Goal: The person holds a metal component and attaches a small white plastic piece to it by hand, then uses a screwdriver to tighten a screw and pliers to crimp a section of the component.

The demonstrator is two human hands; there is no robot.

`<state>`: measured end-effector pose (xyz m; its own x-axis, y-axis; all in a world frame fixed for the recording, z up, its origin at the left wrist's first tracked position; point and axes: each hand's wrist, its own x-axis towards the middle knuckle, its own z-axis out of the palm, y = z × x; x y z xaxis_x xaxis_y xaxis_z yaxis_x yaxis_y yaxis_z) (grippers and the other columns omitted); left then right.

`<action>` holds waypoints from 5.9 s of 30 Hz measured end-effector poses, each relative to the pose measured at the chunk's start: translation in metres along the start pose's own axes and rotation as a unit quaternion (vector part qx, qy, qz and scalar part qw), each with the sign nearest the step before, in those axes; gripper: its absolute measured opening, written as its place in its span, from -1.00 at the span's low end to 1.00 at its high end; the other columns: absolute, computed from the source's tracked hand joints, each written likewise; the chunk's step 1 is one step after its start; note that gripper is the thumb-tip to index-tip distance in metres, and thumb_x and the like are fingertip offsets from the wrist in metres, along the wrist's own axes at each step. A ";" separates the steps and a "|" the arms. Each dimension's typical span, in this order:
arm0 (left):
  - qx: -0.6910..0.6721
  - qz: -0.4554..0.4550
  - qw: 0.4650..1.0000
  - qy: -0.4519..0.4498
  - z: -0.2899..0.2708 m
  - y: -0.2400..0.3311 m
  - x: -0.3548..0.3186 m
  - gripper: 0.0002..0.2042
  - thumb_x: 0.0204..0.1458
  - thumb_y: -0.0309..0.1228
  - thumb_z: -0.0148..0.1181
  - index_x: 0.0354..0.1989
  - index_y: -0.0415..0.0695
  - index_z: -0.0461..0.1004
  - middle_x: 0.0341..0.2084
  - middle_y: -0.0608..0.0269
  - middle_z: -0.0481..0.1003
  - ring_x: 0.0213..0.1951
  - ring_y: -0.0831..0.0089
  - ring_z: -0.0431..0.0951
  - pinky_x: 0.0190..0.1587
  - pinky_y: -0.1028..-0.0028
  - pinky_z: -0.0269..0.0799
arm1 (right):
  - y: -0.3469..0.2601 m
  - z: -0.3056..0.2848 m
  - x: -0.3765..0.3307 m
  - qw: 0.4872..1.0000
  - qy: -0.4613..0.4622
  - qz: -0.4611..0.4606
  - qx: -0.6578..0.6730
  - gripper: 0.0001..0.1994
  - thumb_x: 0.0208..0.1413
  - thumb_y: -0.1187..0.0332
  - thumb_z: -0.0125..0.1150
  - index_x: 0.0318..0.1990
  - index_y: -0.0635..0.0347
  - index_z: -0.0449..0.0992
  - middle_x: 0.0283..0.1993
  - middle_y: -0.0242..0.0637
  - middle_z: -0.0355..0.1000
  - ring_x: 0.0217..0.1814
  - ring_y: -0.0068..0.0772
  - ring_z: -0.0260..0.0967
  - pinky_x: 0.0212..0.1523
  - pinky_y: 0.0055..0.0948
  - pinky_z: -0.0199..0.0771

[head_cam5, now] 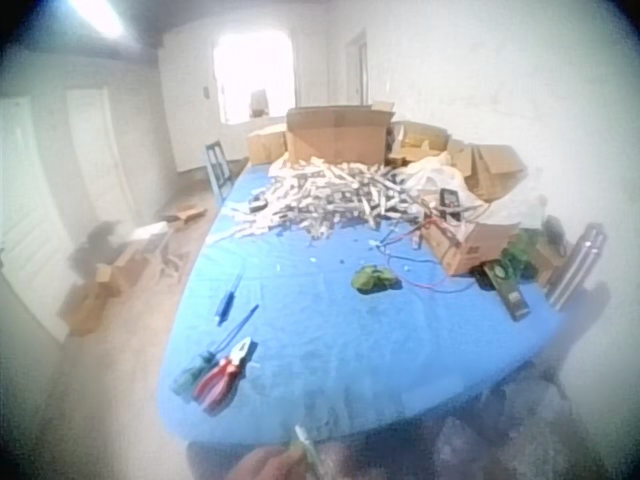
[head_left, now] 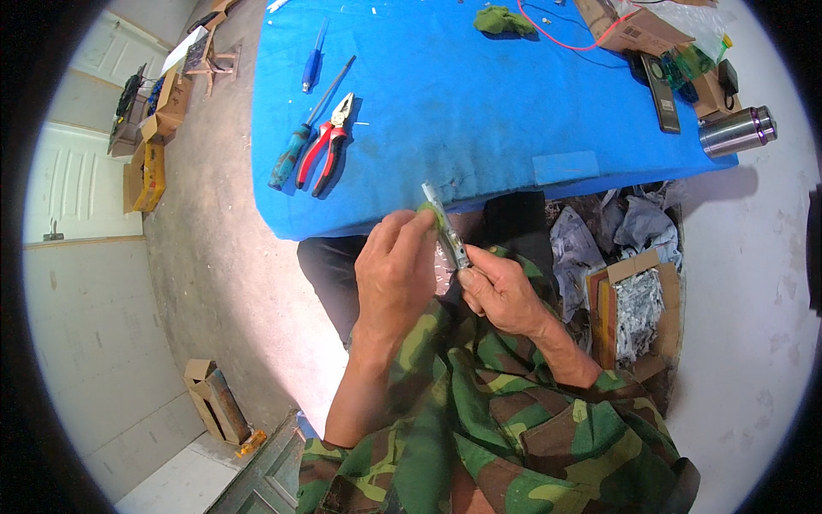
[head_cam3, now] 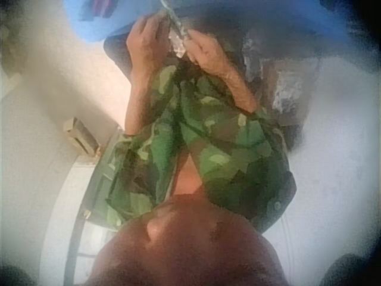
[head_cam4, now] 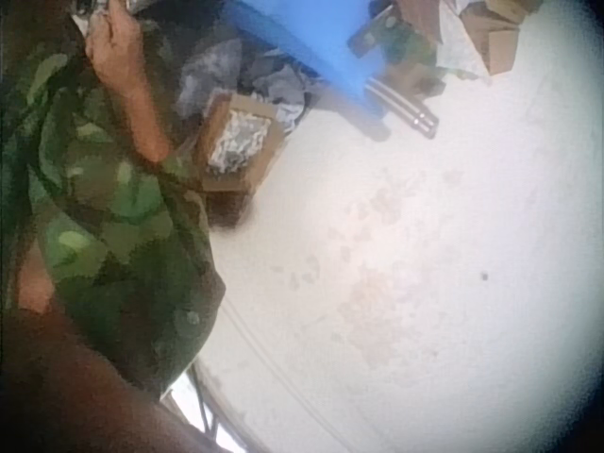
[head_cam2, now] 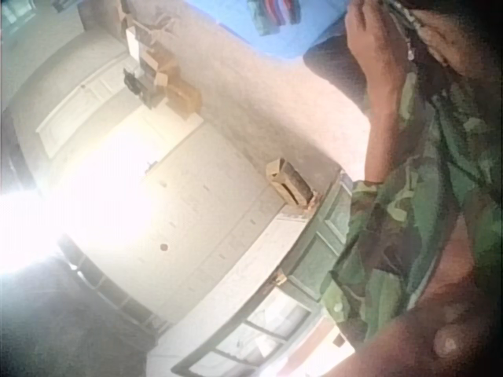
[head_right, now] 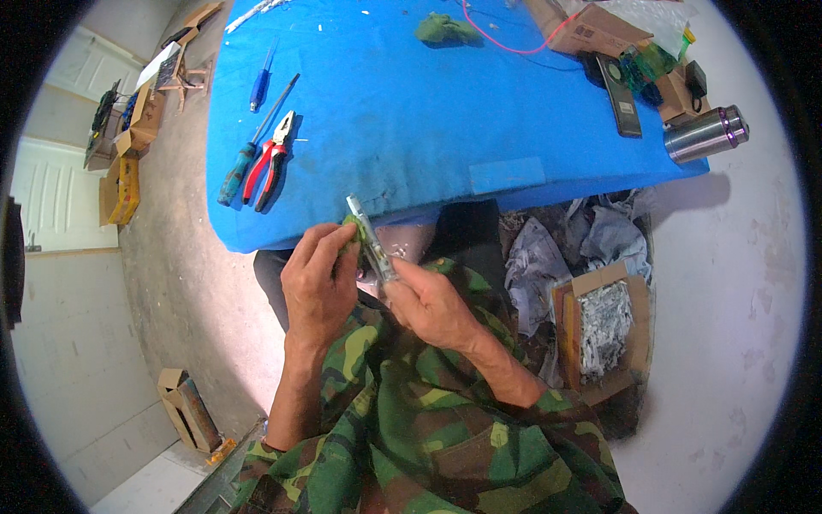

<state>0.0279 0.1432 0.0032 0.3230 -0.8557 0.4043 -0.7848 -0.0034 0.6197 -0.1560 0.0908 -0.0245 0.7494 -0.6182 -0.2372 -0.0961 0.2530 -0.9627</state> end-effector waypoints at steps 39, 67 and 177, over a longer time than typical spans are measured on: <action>-0.109 -0.035 0.992 -0.054 -0.009 0.010 -0.030 -0.75 0.04 -0.69 0.34 -0.09 -0.28 0.60 -0.20 0.01 0.62 -0.23 0.12 0.69 -0.19 0.32 0.59 | 0.004 0.004 0.009 0.989 -0.014 0.023 0.146 -0.42 0.47 0.40 -0.03 0.57 0.31 0.07 -0.50 -0.51 0.26 -0.55 -0.70 0.15 -0.52 -0.59 0.19; -0.179 -0.127 0.975 0.035 -0.015 -0.017 -0.025 -0.75 0.09 -0.64 0.32 -0.04 -0.27 0.62 -0.16 0.04 0.63 -0.16 0.29 0.68 -0.07 0.42 0.56 | 0.011 0.012 0.010 0.941 -0.071 0.098 0.317 -0.49 0.51 0.28 -0.06 0.48 0.37 0.18 -0.48 -0.42 0.33 -0.54 -0.64 0.21 -0.51 -0.59 0.26; -0.044 0.020 0.999 0.003 -0.002 0.009 -0.045 -0.70 0.00 -0.59 0.37 -0.05 -0.19 0.58 -0.16 0.09 0.60 -0.20 0.10 0.64 -0.19 0.25 0.59 | 0.012 0.021 0.017 0.929 0.003 0.114 0.351 -0.58 0.57 0.13 -0.14 0.35 0.20 0.36 -0.51 -0.68 0.11 -0.59 -0.81 -0.01 -0.62 -0.72 0.04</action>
<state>0.0076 0.1821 -0.0084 0.2960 -0.8513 0.4333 -0.7471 0.0763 0.6603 -0.1306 0.0990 -0.0378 0.7577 -0.4931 -0.4274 0.2012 0.7996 -0.5658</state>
